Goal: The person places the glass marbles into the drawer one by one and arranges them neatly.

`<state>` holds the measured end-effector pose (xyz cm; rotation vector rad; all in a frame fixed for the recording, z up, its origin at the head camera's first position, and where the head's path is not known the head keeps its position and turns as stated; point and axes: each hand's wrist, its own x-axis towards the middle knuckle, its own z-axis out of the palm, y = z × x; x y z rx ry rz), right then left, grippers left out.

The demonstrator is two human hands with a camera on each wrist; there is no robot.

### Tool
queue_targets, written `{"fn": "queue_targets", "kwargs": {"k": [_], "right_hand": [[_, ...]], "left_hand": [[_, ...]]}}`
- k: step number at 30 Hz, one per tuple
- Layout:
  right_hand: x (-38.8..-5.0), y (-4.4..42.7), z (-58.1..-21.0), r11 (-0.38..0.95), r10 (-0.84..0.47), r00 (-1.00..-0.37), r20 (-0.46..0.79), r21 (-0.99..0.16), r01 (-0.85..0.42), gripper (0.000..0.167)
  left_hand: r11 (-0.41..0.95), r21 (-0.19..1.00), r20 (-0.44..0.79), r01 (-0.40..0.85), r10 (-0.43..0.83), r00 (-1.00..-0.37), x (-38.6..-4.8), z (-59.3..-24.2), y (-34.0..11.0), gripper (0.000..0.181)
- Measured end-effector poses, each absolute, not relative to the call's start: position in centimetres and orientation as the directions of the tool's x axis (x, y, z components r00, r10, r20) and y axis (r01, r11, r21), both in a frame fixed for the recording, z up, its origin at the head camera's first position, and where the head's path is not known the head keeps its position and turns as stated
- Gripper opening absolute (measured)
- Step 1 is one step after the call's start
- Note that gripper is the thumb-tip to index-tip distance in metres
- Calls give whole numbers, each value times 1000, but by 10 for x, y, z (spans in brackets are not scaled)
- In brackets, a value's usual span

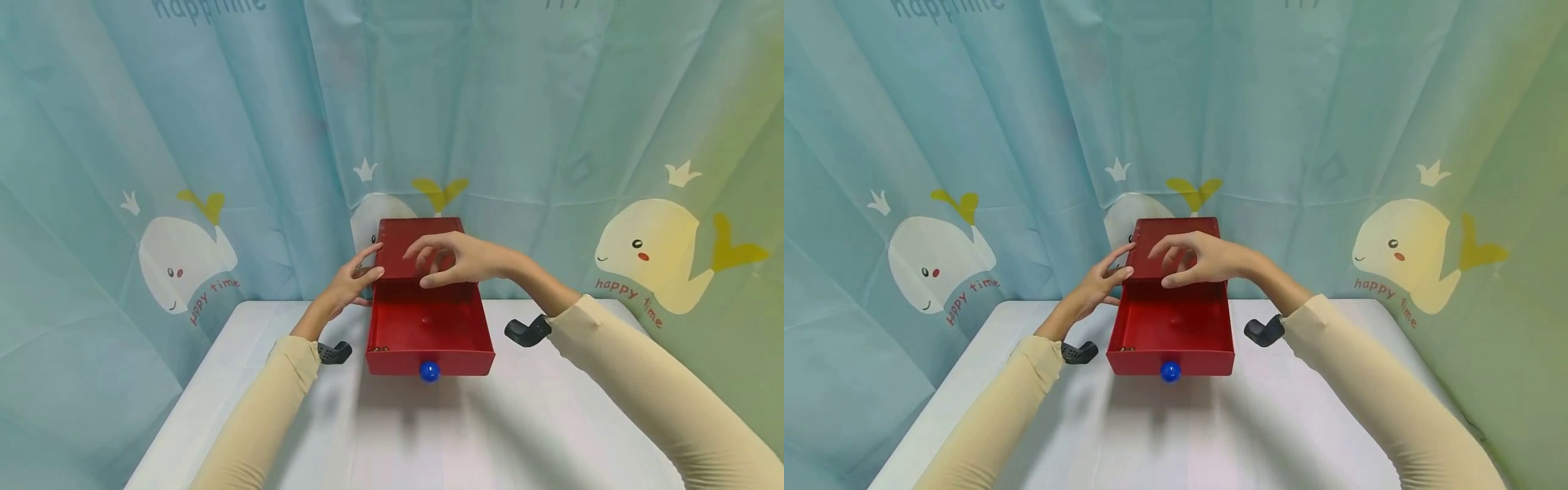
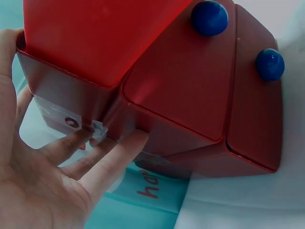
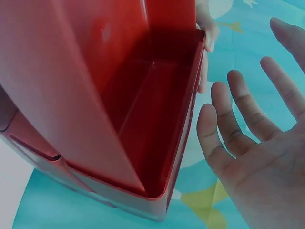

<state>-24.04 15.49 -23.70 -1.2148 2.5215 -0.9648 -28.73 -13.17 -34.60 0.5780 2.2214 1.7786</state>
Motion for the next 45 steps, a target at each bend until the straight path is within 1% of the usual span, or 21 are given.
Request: {"fn": "queue_targets", "kwargs": {"k": [8, 16, 22, 33, 41, 45], "right_hand": [[-229, 164, -239, 436, -750, -648, 133, -637, -636, 53], [-210, 174, -240, 405, -728, -665, 167, -677, -614, 47], [-193, 182, -242, 379, -719, -663, 210, -681, -626, 48], [-149, 201, -249, 289, -700, -628, 341, -669, -685, 52], [-116, 210, -264, 247, -695, -615, 371, -681, -690, 57], [-104, 212, -274, 180, -706, -573, 416, -677, -713, 60]], "left_hand": [[185, 969, 65, 161, 439, -896, -288, -346, -133, 64], [184, 969, 68, 166, 447, -892, -287, -344, -133, 63], [180, 970, 68, 165, 451, -890, -287, -344, -131, 64], [175, 970, 71, 170, 462, -884, -291, -344, -129, 62], [175, 971, 65, 165, 467, -882, -289, -345, -129, 62], [176, 970, 69, 169, 468, -881, -290, -344, -128, 63]]}}
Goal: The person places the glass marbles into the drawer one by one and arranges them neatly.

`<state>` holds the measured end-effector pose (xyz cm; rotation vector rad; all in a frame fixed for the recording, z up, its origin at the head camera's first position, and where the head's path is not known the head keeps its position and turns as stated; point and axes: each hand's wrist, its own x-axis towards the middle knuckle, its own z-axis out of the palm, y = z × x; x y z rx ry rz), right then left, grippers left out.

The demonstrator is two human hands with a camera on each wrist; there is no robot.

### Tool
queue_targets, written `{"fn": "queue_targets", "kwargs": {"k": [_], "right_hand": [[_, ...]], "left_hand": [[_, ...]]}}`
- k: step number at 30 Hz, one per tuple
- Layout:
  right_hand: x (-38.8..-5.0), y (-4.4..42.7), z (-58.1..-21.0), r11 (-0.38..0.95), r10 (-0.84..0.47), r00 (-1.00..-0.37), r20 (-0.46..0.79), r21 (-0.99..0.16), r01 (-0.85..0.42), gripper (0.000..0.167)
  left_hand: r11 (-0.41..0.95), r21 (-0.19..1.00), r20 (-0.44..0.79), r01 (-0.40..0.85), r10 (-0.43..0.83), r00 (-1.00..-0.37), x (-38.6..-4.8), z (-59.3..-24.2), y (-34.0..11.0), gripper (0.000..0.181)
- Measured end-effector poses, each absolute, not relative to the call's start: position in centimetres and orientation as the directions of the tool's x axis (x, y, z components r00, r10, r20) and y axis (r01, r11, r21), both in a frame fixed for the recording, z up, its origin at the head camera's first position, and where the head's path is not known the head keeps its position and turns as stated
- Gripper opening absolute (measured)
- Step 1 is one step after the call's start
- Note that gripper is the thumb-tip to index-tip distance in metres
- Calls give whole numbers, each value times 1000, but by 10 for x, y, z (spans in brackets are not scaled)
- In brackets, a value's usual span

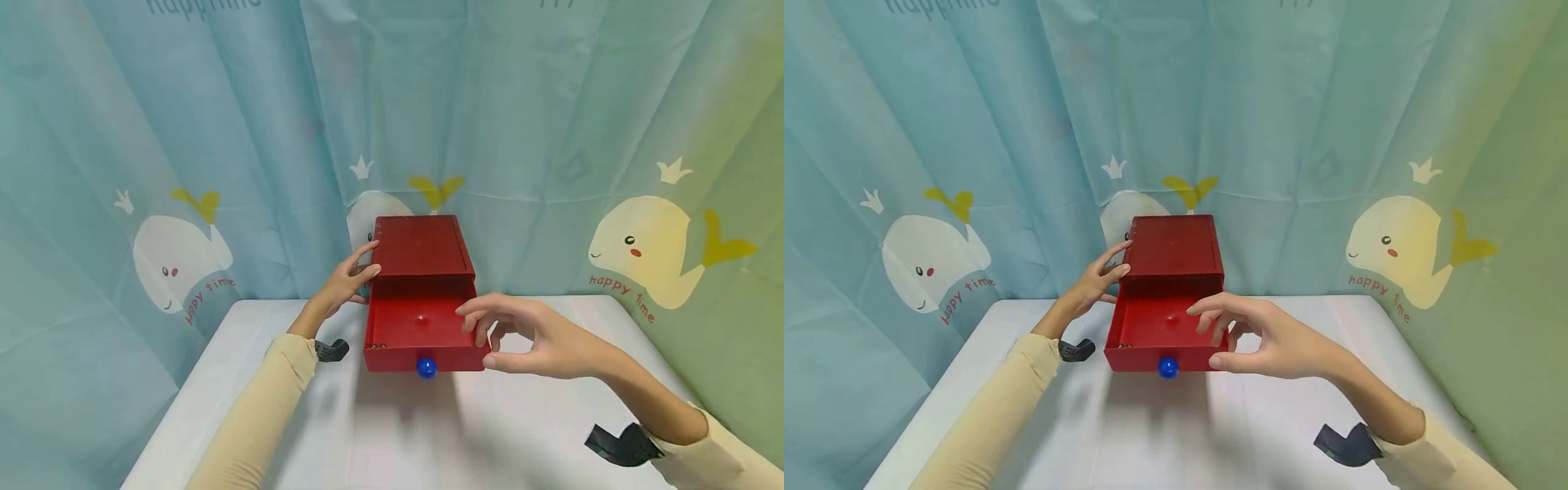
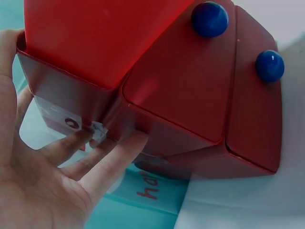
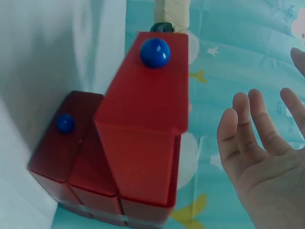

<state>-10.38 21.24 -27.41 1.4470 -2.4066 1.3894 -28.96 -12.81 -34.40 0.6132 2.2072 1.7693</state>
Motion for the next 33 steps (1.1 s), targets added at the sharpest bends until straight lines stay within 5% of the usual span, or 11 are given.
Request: {"fn": "queue_targets", "kwargs": {"k": [4, 17, 33], "right_hand": [[-97, 212, -286, 103, -720, -523, 457, -674, -731, 62], [-82, 206, -316, 69, -740, -538, 403, -751, -657, 59], [-78, 193, -357, 125, -739, -644, 199, -898, -421, 68]], "left_hand": [[183, 968, 69, 171, 459, -886, -290, -344, -129, 63], [183, 968, 73, 173, 452, -889, -289, -343, -130, 65], [177, 969, 70, 171, 468, -881, -291, -344, -127, 64]]}}
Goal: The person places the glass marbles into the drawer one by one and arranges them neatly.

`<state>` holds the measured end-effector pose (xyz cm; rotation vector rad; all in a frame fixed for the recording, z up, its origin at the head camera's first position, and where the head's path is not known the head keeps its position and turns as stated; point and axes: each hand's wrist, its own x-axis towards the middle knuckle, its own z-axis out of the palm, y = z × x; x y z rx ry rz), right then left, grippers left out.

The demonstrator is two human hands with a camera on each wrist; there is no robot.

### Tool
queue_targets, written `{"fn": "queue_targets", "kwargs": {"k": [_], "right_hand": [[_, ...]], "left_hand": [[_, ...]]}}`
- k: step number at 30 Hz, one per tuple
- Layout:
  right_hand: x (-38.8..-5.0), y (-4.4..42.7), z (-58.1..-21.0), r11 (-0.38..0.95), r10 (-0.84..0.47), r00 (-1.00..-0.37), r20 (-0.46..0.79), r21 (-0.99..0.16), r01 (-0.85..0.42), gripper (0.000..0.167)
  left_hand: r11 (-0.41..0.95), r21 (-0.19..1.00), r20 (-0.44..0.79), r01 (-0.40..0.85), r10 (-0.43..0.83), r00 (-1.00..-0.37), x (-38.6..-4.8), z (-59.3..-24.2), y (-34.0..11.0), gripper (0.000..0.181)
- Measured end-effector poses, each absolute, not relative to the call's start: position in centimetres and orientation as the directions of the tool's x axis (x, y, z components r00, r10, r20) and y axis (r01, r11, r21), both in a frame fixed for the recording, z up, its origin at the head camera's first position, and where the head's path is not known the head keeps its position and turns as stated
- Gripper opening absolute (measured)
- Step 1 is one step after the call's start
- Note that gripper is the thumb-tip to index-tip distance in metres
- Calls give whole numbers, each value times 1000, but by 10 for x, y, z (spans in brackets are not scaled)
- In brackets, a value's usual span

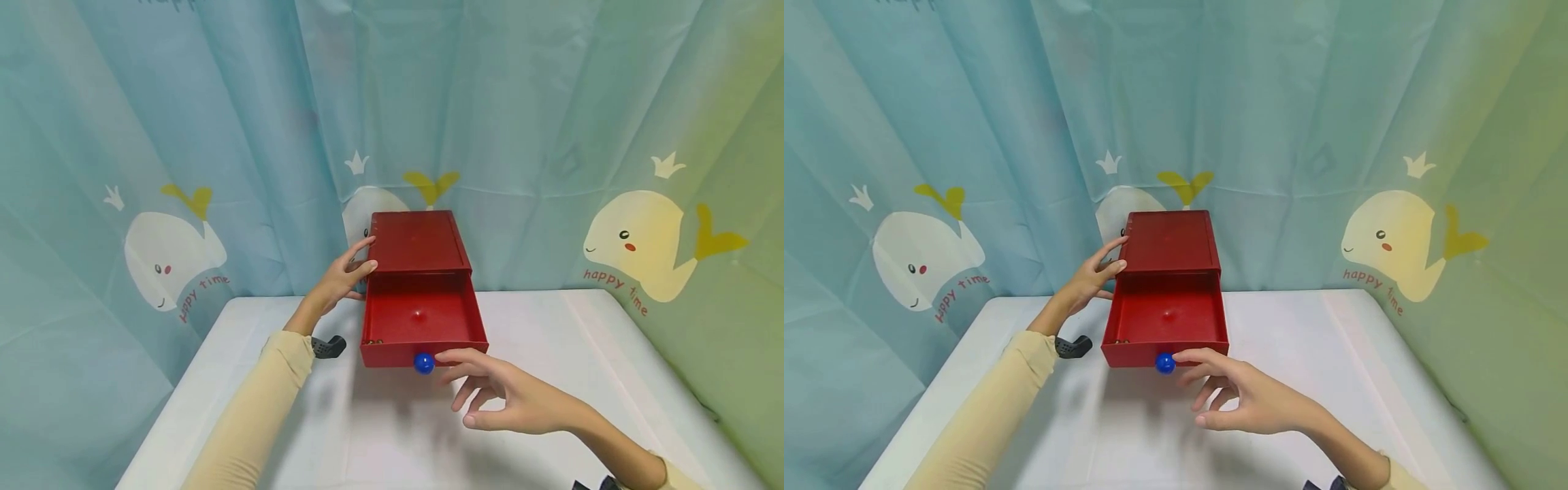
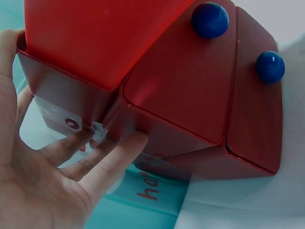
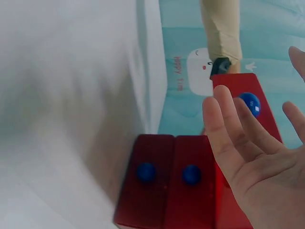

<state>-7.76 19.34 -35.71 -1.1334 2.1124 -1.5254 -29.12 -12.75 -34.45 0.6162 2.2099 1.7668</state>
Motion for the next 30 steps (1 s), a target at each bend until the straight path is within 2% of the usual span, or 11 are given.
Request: {"fn": "queue_targets", "kwargs": {"k": [4, 9, 18, 25, 30], "right_hand": [[-82, 186, -367, 72, -739, -624, 254, -891, -449, 71], [-86, 176, -374, 70, -709, -653, 266, -895, -440, 72], [-89, 157, -378, 120, -635, -718, 286, -881, -457, 58], [-91, 148, -383, 99, -555, -758, 343, -877, -470, 43], [-90, 144, -385, 119, -506, -797, 331, -888, -445, 37]], "left_hand": [[182, 967, 74, 179, 471, -879, -293, -345, -127, 63], [182, 967, 73, 177, 468, -880, -292, -344, -127, 63], [180, 968, 74, 174, 459, -885, -291, -344, -127, 64], [180, 968, 75, 175, 459, -885, -292, -345, -127, 65], [186, 967, 74, 176, 455, -887, -290, -345, -127, 65]]}}
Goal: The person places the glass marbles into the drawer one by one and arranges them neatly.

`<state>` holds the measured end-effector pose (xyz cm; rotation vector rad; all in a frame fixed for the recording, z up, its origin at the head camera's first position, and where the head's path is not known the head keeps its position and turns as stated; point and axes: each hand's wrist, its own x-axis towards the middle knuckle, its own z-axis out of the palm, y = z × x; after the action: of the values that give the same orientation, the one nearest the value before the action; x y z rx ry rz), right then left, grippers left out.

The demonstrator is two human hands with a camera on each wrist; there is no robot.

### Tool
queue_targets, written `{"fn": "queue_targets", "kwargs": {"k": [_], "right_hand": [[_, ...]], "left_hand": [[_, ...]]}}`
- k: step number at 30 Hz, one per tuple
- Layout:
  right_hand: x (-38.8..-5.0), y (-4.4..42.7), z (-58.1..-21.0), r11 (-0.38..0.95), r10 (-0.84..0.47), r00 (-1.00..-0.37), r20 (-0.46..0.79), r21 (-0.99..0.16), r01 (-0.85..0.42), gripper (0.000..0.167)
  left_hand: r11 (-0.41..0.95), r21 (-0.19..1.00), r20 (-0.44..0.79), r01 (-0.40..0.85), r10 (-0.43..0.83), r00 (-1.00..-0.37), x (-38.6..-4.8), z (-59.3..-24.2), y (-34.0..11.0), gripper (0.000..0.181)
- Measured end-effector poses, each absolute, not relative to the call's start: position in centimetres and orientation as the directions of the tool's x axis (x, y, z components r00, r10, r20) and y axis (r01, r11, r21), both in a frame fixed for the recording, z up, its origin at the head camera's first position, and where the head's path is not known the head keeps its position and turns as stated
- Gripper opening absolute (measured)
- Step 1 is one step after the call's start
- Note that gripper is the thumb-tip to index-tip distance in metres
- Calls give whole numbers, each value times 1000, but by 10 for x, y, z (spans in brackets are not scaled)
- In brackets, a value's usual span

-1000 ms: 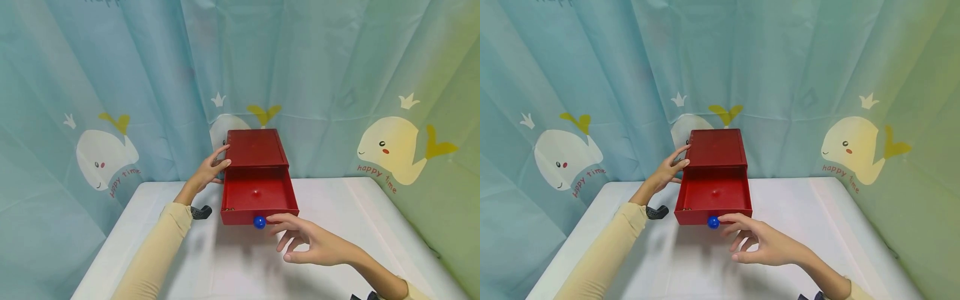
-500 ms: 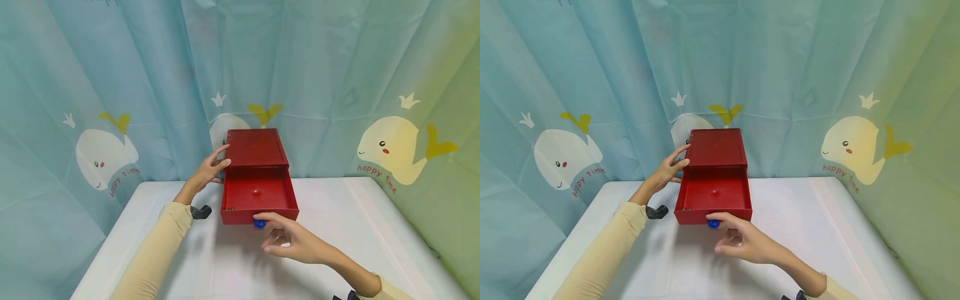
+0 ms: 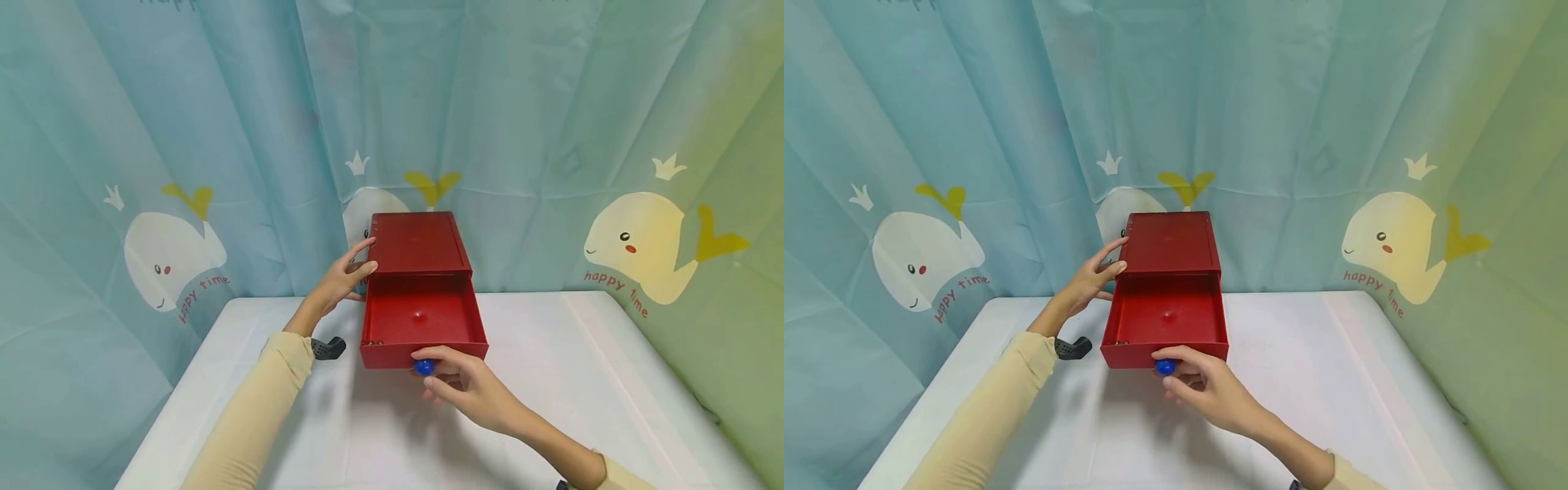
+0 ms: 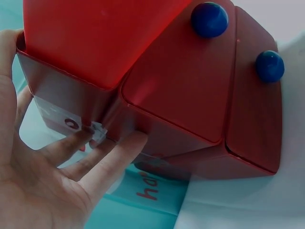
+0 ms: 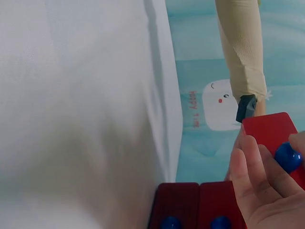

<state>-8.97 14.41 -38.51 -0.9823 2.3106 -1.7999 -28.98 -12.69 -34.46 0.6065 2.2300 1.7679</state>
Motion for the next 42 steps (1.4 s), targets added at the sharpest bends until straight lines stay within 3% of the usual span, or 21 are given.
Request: {"fn": "queue_targets", "kwargs": {"k": [19, 42], "right_hand": [[-99, 139, -391, 103, -450, -789, 419, -853, -512, 33], [-150, 148, -375, 125, -406, -861, 306, -915, -385, 36]], "left_hand": [[189, 971, 52, 150, 440, -896, -289, -343, -127, 64], [175, 976, 41, 132, 443, -895, -290, -343, -124, 63]]}}
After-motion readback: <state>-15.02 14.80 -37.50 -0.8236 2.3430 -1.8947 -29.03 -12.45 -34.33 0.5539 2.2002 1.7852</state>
